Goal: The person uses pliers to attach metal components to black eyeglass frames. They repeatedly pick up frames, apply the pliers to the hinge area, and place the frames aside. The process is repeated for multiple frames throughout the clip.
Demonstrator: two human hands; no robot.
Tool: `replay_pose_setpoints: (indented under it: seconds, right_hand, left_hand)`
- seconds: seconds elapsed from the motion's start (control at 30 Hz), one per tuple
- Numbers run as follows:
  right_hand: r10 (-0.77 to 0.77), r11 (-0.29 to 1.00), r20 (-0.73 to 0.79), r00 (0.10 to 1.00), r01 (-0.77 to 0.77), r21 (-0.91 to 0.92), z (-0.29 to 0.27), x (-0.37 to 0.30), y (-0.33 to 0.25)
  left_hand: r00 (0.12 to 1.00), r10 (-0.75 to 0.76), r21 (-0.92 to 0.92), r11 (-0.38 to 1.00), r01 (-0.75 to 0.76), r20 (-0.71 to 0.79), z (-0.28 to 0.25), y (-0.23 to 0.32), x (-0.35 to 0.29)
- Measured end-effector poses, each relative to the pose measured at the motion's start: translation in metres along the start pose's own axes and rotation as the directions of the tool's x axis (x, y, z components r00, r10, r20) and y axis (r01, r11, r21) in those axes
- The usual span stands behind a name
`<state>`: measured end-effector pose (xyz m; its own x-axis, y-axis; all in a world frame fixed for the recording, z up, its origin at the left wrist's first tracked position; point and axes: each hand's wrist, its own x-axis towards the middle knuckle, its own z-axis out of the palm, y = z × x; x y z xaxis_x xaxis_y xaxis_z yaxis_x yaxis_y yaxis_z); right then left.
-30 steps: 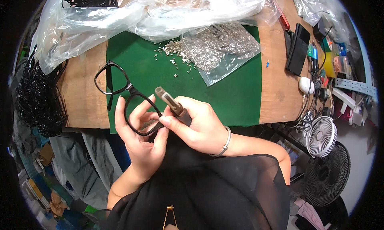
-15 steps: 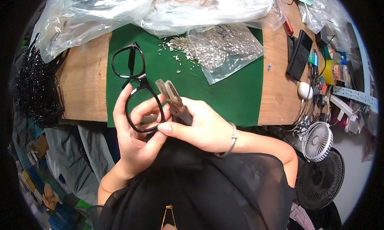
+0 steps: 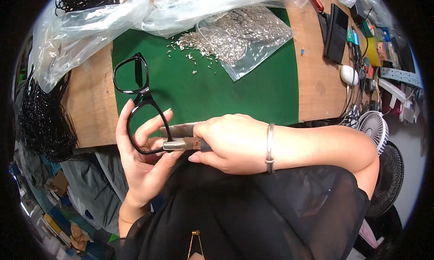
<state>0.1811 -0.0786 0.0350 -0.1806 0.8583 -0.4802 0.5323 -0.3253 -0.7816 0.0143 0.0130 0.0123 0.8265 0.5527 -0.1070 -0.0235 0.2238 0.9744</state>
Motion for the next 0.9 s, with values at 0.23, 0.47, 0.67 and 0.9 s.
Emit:
replay_pose_setpoints:
  seconds: [0.23, 0.47, 0.67, 0.9]
  right_hand:
    - [0.056, 0.981, -0.065, 0.996, -0.067, -0.182, 0.009, 0.004, 0.008]
    - [-0.127, 0.990, -0.087, 0.988, 0.122, -0.069, -0.015, 0.015, 0.037]
    - [-0.149, 0.727, -0.458, 0.876, -0.217, -0.652, 0.017, 0.054, 0.059]
    - [-0.216, 0.886, -0.480, 0.850, -0.036, -0.463, 0.017, 0.023, 0.056]
  left_hand:
    - [0.997, -0.067, 0.105, 0.993, 0.063, 0.035, 0.000, -0.005, 0.002]
    - [0.988, -0.135, 0.110, 0.984, 0.143, -0.075, -0.004, -0.001, 0.007]
    - [0.987, -0.160, 0.120, 0.979, 0.162, -0.024, -0.007, -0.012, 0.008]
    - [0.992, -0.115, -0.020, 0.993, 0.115, -0.042, -0.016, -0.027, -0.031]
